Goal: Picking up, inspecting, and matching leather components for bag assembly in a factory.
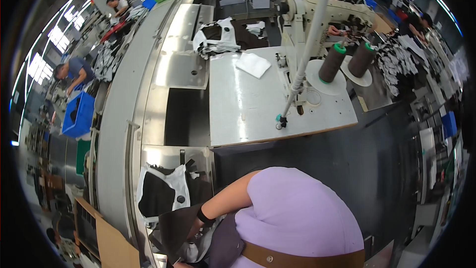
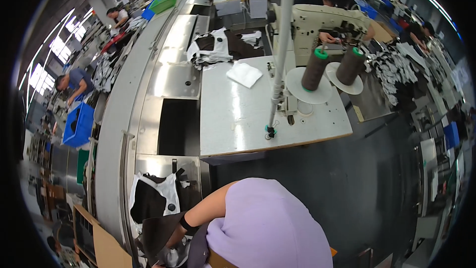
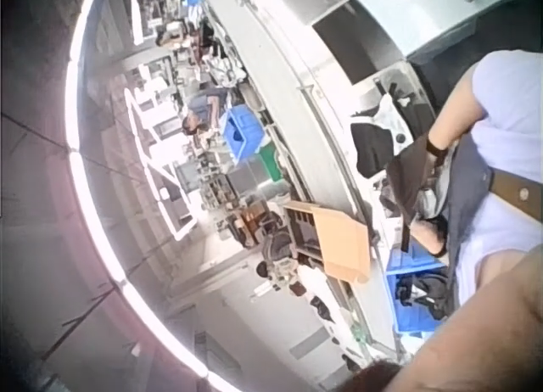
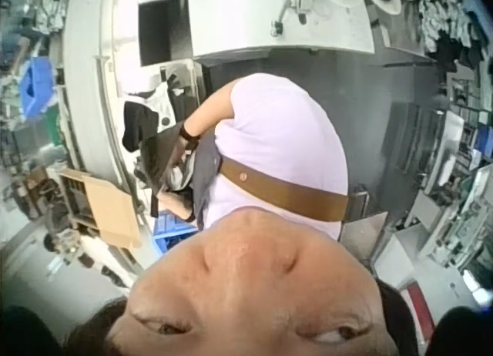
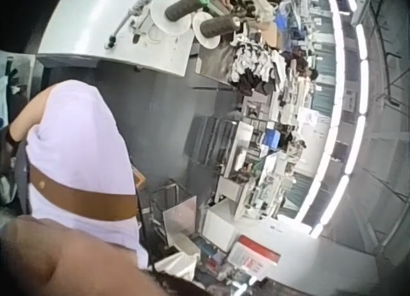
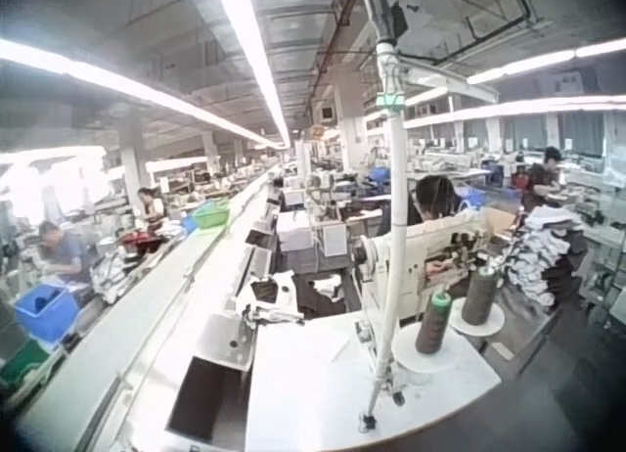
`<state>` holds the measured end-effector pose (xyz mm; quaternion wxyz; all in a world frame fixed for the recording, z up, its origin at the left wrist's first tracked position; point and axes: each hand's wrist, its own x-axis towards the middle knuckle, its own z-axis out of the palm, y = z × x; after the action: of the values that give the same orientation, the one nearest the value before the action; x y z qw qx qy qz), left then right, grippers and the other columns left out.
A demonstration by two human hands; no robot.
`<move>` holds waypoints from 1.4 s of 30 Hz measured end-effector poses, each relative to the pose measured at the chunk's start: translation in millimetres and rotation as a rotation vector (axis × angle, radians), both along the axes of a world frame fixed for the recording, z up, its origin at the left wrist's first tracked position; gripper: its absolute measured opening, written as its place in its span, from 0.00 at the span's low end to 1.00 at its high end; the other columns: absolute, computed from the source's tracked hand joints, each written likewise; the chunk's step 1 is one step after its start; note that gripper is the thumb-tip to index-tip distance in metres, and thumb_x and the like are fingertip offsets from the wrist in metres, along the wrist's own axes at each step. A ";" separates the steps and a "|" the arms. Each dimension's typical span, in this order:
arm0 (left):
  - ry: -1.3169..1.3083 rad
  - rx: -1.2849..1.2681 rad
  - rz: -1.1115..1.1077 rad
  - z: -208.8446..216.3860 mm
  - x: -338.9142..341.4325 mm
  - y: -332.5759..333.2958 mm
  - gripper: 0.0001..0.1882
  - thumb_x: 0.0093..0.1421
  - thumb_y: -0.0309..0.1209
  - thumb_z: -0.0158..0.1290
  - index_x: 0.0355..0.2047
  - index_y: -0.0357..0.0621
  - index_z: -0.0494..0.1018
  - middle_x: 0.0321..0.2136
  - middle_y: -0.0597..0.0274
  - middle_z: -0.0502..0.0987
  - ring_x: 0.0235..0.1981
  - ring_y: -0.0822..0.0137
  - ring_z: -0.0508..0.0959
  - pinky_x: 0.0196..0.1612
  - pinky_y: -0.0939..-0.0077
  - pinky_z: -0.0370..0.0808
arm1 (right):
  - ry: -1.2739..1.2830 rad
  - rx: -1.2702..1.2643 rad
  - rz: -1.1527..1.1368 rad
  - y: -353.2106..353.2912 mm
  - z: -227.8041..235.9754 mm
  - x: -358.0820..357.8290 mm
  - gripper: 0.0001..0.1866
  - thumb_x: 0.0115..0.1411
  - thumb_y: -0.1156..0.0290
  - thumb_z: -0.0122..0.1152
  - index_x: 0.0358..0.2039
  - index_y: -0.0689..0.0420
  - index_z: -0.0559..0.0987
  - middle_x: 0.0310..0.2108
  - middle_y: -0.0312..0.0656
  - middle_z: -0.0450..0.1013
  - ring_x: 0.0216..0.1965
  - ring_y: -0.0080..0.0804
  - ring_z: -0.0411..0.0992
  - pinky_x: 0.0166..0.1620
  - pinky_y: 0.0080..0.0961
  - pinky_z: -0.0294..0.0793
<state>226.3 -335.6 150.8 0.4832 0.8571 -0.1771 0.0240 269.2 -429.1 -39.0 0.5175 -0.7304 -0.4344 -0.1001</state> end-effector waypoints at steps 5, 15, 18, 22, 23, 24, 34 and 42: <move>-0.035 -0.127 -0.047 -16.2 31.7 -24.8 0.22 0.64 0.33 0.49 0.54 0.32 0.65 0.44 0.46 0.73 0.43 0.58 0.74 0.47 0.67 0.72 | -0.084 -0.589 0.005 -56.3 104.6 -64.2 0.14 0.54 0.66 0.53 0.30 0.63 0.82 0.27 0.55 0.77 0.33 0.51 0.77 0.40 0.45 0.76; -0.059 -0.380 -0.141 -31.3 53.9 -82.4 0.21 0.65 0.35 0.47 0.53 0.34 0.65 0.45 0.48 0.71 0.45 0.59 0.73 0.49 0.66 0.71 | 0.269 0.329 0.359 -140.0 214.7 -114.3 0.18 0.65 0.64 0.55 0.23 0.66 0.71 0.18 0.33 0.68 0.23 0.22 0.65 0.29 0.26 0.63; -0.048 -0.447 -0.158 -36.7 55.0 -91.7 0.20 0.65 0.35 0.47 0.53 0.34 0.65 0.45 0.49 0.71 0.46 0.60 0.72 0.50 0.65 0.70 | 0.484 0.751 0.445 -142.1 225.1 -118.5 0.17 0.67 0.64 0.55 0.23 0.60 0.70 0.19 0.25 0.61 0.22 0.14 0.57 0.26 0.19 0.60; -0.037 -0.535 -0.122 -44.0 50.9 -89.1 0.20 0.65 0.36 0.46 0.52 0.35 0.65 0.45 0.49 0.70 0.47 0.60 0.71 0.51 0.65 0.70 | 0.550 0.887 0.403 -138.3 225.9 -109.9 0.14 0.67 0.64 0.55 0.27 0.60 0.73 0.23 0.24 0.65 0.26 0.11 0.61 0.31 0.14 0.63; -0.036 -0.556 -0.087 -46.8 48.5 -80.9 0.20 0.65 0.36 0.46 0.52 0.35 0.65 0.45 0.50 0.70 0.47 0.61 0.71 0.51 0.65 0.69 | 0.516 0.891 0.434 -135.4 234.4 -110.8 0.14 0.67 0.64 0.55 0.28 0.60 0.74 0.24 0.24 0.66 0.27 0.11 0.61 0.31 0.13 0.63; -0.039 -0.573 -0.041 -48.8 44.5 -67.7 0.20 0.65 0.36 0.46 0.52 0.35 0.65 0.46 0.50 0.70 0.47 0.61 0.71 0.51 0.65 0.69 | 0.455 0.889 0.425 -133.2 241.7 -110.2 0.13 0.67 0.64 0.54 0.29 0.60 0.74 0.25 0.23 0.66 0.28 0.10 0.61 0.32 0.13 0.63; -0.586 -0.147 -0.357 -31.2 -46.5 -54.5 0.42 0.49 0.37 0.63 0.60 0.35 0.55 0.61 0.38 0.57 0.61 0.45 0.60 0.63 0.55 0.55 | 0.642 1.052 0.126 -149.5 255.4 -85.4 0.12 0.69 0.65 0.51 0.48 0.57 0.74 0.41 0.33 0.76 0.41 0.20 0.75 0.45 0.21 0.75; -0.090 -0.202 -0.130 -89.4 -24.9 -37.4 0.23 0.54 0.20 0.50 0.51 0.32 0.64 0.39 0.54 0.73 0.40 0.65 0.73 0.44 0.76 0.70 | 0.695 1.135 0.006 -137.6 248.0 -67.5 0.11 0.70 0.70 0.47 0.48 0.59 0.74 0.42 0.37 0.76 0.44 0.24 0.75 0.50 0.25 0.74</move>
<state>201.3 -373.1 61.3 0.5593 0.7887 -0.2503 0.0488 201.7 -566.7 208.9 0.9321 -0.3330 -0.1240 -0.0705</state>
